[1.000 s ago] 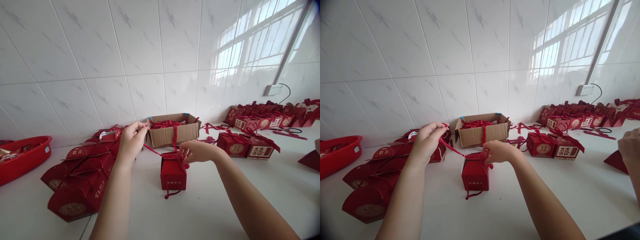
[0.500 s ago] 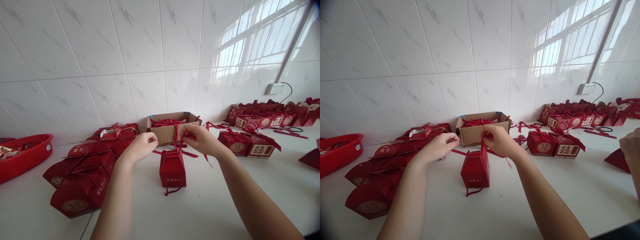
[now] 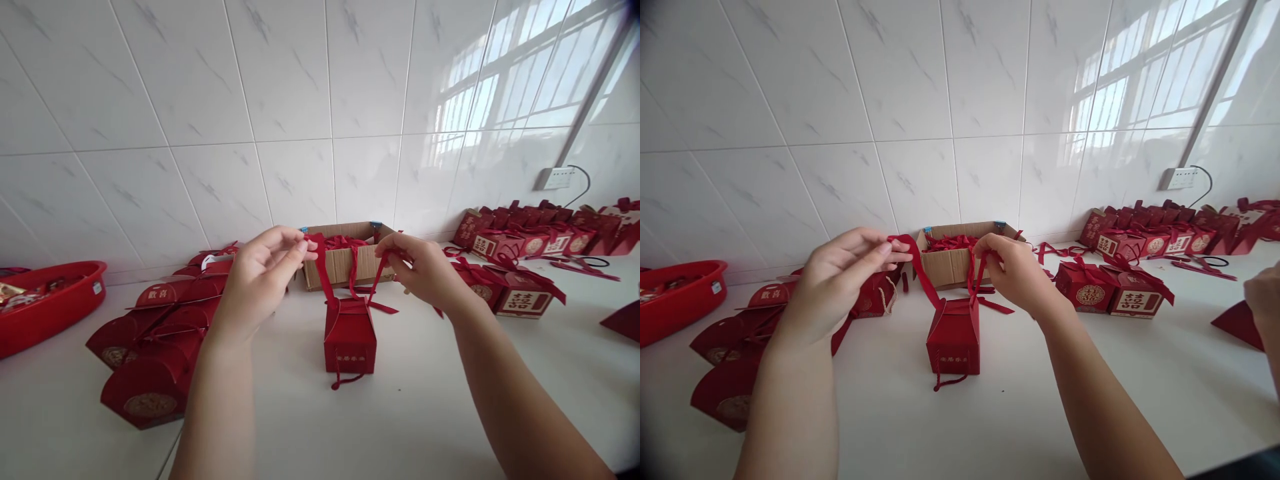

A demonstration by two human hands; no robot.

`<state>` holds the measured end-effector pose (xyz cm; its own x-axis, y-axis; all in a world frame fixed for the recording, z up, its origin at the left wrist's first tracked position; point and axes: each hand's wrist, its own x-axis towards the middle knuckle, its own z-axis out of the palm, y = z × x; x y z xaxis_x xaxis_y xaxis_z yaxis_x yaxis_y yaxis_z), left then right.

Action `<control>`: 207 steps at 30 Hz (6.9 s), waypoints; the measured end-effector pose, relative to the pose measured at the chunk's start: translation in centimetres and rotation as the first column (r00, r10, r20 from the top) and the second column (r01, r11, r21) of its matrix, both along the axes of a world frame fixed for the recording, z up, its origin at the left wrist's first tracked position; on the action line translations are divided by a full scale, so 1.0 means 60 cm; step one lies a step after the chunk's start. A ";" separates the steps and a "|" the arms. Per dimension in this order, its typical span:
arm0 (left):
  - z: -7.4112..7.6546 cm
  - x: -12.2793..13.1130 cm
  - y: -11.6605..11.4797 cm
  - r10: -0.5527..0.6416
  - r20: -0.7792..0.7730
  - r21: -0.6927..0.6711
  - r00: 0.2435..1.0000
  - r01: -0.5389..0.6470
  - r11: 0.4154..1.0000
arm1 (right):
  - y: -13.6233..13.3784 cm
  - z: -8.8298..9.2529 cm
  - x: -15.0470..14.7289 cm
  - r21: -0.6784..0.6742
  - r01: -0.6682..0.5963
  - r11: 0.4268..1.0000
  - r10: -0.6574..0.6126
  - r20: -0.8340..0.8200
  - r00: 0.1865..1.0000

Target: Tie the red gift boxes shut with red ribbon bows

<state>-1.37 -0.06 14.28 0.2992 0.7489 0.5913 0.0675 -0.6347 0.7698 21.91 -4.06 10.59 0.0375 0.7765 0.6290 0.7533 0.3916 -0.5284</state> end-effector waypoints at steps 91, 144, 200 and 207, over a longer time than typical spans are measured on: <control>0.003 0.014 -0.022 0.170 0.318 0.030 0.933 -0.189 0.981 | -0.017 0.011 -0.036 0.308 -0.241 0.920 0.391 -0.737 0.552; 0.004 0.025 -0.046 0.192 0.450 0.293 0.872 -0.348 0.891 | -0.030 0.017 -0.041 0.236 -0.321 0.917 0.388 -0.707 0.591; 0.007 0.040 -0.031 -0.124 -0.043 -0.040 0.991 0.122 0.992 | 0.000 0.000 -0.035 0.265 -0.584 0.767 0.610 -0.022 0.792; 0.009 0.000 -0.054 0.335 -0.172 0.536 0.926 -0.197 0.821 | -0.015 -0.035 0.006 0.204 -0.587 0.783 0.602 -0.486 0.634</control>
